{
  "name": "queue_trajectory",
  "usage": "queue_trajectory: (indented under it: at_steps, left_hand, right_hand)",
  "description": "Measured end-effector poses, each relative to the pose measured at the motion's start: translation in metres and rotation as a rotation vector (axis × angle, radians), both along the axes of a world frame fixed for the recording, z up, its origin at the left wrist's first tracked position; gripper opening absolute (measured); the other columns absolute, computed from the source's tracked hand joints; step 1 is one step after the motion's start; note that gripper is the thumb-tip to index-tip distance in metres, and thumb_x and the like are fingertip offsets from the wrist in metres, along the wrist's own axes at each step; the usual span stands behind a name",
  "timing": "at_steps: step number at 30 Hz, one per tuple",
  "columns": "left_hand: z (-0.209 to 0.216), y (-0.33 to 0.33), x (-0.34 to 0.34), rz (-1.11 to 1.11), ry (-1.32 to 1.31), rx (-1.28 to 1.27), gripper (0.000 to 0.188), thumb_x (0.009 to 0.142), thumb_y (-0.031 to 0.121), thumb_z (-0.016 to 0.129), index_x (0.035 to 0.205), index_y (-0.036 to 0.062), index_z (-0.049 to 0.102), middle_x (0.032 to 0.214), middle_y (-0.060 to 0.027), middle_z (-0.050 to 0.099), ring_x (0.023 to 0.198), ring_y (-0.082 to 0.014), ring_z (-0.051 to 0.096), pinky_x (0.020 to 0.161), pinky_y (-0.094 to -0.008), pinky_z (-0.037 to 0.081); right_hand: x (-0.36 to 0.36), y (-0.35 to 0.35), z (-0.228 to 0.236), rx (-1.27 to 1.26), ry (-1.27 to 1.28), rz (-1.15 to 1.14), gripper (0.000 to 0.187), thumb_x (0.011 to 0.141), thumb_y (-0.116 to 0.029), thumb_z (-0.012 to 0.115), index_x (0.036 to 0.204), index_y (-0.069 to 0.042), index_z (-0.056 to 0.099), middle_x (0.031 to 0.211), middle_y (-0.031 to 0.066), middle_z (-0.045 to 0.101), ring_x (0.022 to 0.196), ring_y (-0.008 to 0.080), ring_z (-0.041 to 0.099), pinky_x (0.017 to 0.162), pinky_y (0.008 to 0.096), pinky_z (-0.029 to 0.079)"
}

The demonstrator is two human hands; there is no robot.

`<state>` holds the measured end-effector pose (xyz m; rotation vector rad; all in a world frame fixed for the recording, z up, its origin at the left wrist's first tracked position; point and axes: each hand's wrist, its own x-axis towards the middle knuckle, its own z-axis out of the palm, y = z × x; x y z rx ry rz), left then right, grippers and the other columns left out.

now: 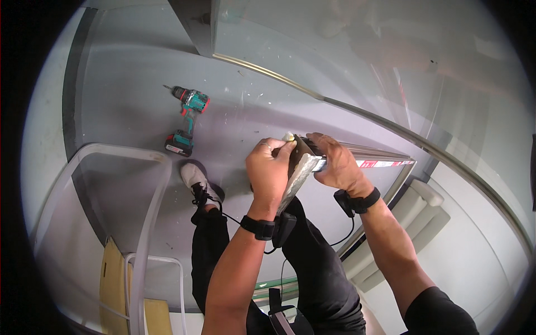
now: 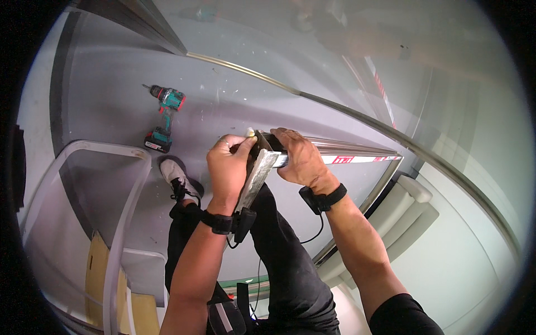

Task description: The person assembles a metal frame by using a drill to secure screws into the corners and joints of metal rails on the floor.

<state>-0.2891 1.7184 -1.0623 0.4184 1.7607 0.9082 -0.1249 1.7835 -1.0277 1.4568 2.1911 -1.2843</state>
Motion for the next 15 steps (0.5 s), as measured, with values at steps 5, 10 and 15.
queue_trajectory:
  at_steps: [5, 10, 15]
  left_hand:
    - [-0.002, -0.004, -0.004, -0.081, 0.086, 0.155, 0.007, 0.084, 0.003, 0.074, 0.087, -0.0027, 0.07, 0.077, -0.0102, 0.068, 0.068, -0.0179, 0.063, 0.067, -0.03, 0.05]
    - [-0.006, -0.013, -0.003, -0.093, 0.081, 0.235, 0.007, 0.085, -0.001, 0.072, 0.092, -0.001, 0.072, 0.082, -0.0095, 0.067, 0.072, -0.0201, 0.064, 0.068, -0.03, 0.05]
    - [-0.011, -0.023, -0.001, -0.145, 0.198, 0.32, 0.019, 0.085, -0.002, 0.071, 0.104, 0.0014, 0.073, 0.09, -0.0097, 0.066, 0.075, -0.0201, 0.066, 0.066, -0.0309, 0.052]
  right_hand:
    - [0.0, 0.0, -0.001, 0.012, -0.015, -0.016, 0.068, 0.062, -0.005, 0.067, 0.129, 0.003, 0.057, 0.124, 0.0234, 0.064, 0.117, 0.0385, 0.061, 0.102, 0.0399, 0.049]
    - [0.0, -0.002, 0.0, 0.028, -0.026, -0.013, 0.07, 0.061, -0.005, 0.068, 0.131, 0.002, 0.057, 0.126, 0.0235, 0.063, 0.118, 0.0397, 0.06, 0.103, 0.0398, 0.049]
    - [0.003, -0.004, -0.005, 0.02, -0.025, -0.035, 0.072, 0.061, -0.006, 0.068, 0.132, 0.001, 0.057, 0.128, 0.0239, 0.061, 0.119, 0.041, 0.059, 0.103, 0.0396, 0.048]
